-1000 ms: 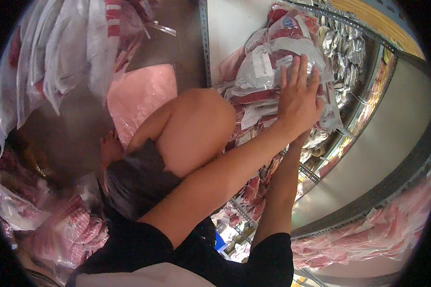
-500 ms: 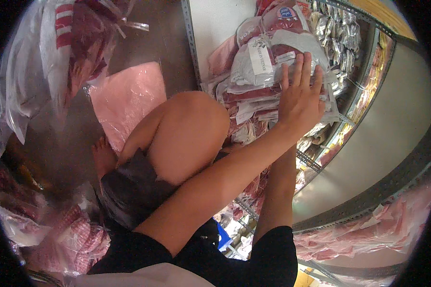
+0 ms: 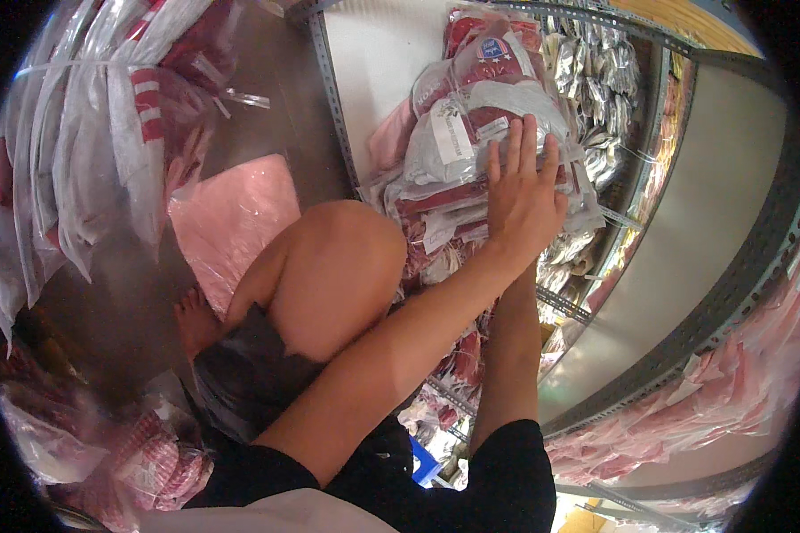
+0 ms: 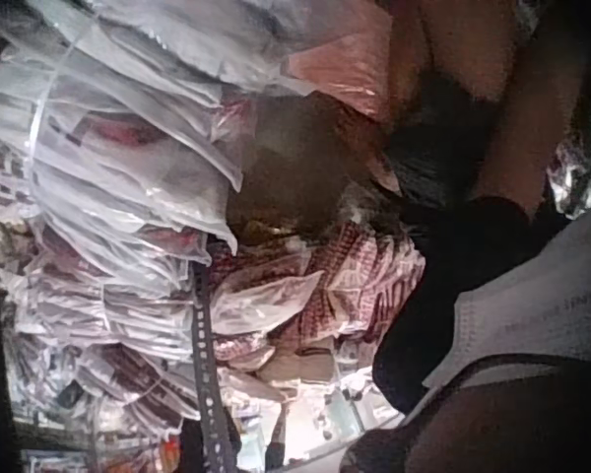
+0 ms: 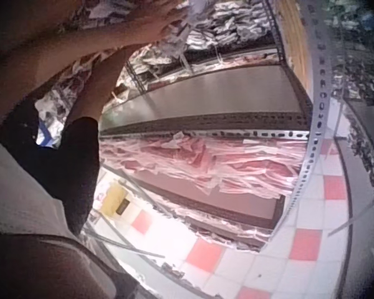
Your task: The person walks through a store aisle and repeatedly picks up, inspects, and restacks packaged textile items on metal shelves. They handle multiple bundles of red and white patterned fabric, adjusting their positions and stacking them neatly.
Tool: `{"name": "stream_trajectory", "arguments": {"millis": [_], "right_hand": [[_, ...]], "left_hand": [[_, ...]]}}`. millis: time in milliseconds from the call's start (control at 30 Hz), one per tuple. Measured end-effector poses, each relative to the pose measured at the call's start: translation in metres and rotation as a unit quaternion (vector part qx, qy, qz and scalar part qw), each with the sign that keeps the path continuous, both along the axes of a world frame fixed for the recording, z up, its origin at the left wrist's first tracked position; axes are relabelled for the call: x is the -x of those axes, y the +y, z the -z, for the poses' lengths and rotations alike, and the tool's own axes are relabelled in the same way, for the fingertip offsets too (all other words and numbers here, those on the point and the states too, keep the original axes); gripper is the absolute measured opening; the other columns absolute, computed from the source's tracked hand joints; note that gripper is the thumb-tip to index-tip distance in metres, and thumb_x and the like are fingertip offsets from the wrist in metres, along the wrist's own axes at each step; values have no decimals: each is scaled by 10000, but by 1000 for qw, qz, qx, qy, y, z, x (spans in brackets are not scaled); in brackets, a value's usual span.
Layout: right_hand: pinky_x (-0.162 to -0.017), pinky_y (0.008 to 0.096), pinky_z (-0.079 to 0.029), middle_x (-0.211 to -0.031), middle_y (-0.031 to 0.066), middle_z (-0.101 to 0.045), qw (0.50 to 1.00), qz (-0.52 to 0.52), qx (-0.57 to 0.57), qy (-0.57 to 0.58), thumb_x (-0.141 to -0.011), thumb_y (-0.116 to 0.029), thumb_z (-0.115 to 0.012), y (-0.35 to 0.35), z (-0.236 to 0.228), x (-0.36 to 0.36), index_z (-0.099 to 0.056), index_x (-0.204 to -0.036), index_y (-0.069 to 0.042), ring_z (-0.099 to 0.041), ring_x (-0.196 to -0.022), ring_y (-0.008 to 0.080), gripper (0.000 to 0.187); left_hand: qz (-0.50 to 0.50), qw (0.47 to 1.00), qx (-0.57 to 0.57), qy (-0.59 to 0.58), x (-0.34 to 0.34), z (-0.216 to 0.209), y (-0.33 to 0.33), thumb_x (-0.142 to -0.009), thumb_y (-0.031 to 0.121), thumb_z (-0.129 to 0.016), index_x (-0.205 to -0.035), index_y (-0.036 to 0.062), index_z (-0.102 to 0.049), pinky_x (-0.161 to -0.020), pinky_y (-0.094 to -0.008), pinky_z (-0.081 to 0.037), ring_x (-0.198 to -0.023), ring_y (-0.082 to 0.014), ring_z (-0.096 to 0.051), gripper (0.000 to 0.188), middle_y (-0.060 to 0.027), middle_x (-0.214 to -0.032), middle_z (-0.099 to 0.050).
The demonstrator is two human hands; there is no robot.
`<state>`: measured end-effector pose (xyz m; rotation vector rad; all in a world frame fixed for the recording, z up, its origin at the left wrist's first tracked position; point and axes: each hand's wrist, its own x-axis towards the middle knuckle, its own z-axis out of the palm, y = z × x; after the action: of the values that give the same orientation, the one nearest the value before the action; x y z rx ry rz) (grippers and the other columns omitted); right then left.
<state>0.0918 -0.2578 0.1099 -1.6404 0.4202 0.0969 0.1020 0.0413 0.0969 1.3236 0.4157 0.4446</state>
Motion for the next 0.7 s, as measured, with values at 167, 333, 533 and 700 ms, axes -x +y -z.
{"name": "stream_trajectory", "arguments": {"millis": [167,333,533,700], "right_hand": [[-1029,444,-406,-1271,125,-570,1000,-2,-8,3,-755,-111,-563,5,6,-6,-508,-1275,-28,-534,-1174,299,529],[-1032,448,-403,-1278,125,-566,1000,1,-8,4,-757,-112,-565,9,3,-3,-505,-1280,-31,-529,-1180,301,533],[-1036,452,-399,-1286,124,-561,1000,5,-15,3,-759,-113,-567,15,3,3,-500,-1286,-35,-522,-1188,303,538],[-1039,456,-395,-1293,124,-556,999,-3,-46,4,-760,-114,-569,26,22,-18,-496,-1291,-38,-517,-1194,305,541]], "left_hand": [[12,1000,-7,1,1,1,4,-798,222,-613,-1374,-25,-433,-1146,-557,-117,-1441,-374,-146,652,-255,-1531,-192],[-36,997,-59,14,-9,4,-12,-796,167,-562,-1361,-20,-446,-1152,-526,-148,-1427,-382,-198,606,-261,-1509,-247],[-31,993,-109,24,-7,1,-11,-833,149,-516,-1360,-63,-420,-1158,-509,-149,-1419,-402,-205,576,-276,-1500,-255],[-19,996,-90,8,-4,5,0,-818,135,-533,-1344,-76,-435,-1151,-506,-170,-1402,-412,-237,575,-287,-1484,-271]]}}
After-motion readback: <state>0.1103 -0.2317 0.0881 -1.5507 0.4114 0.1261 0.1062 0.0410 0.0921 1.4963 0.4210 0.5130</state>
